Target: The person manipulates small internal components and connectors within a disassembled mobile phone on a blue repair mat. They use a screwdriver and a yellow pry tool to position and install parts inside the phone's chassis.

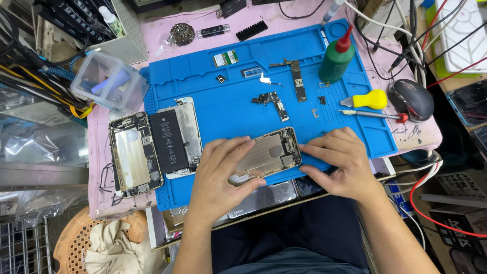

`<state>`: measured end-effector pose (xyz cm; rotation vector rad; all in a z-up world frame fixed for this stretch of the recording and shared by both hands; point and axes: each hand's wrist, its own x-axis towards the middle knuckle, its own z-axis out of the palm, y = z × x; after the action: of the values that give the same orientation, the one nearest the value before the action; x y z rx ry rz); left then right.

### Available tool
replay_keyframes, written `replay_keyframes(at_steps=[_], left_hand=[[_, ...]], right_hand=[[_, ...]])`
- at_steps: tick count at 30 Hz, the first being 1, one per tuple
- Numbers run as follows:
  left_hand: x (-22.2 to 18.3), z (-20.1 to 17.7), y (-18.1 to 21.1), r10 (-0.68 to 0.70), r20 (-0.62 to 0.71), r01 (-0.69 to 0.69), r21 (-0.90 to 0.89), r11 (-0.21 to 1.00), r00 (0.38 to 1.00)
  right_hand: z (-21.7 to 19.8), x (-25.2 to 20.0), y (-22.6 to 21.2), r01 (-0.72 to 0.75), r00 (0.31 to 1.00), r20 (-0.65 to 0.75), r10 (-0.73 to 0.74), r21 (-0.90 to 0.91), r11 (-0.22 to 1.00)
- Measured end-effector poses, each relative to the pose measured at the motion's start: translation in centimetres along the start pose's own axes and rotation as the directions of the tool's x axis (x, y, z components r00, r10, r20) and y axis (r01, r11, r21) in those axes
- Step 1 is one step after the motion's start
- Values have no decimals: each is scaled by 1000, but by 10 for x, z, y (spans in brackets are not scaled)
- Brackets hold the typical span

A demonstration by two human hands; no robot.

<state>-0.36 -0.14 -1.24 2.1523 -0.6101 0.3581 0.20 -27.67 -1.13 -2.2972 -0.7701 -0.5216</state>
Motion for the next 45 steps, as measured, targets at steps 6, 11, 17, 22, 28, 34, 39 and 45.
replay_keyframes(at_steps=[6,11,17,22,28,34,39,45], left_hand=[[-2,1,1,-2,-10,2,-6,1000,1000],[-5,-5,1,-5,-32,2,-98,995,999],[-8,-16,-3,-38,-3,35,-314,949,999],[-7,-20,-8,-43,56,62,-414,908,998],[-7,-23,-6,-196,298,322,-469,822,934],[-11,-14,-19,-46,324,268,-687,676,945],[-9,-9,-17,-296,482,525,-460,716,825],[-6,-7,-15,-242,471,484,-504,716,848]], right_hand=[[-1,-2,4,-13,999,48,12,29,1000],[4,-7,9,-10,1000,6,10,52,999],[5,-9,11,-119,992,-27,123,100,988],[8,-11,7,-315,940,-71,333,189,930],[10,-10,17,-427,844,-102,526,467,775],[43,-7,26,-288,741,-2,671,902,321],[57,-16,28,-419,825,52,563,726,545],[62,-29,38,-424,867,173,467,747,511]])
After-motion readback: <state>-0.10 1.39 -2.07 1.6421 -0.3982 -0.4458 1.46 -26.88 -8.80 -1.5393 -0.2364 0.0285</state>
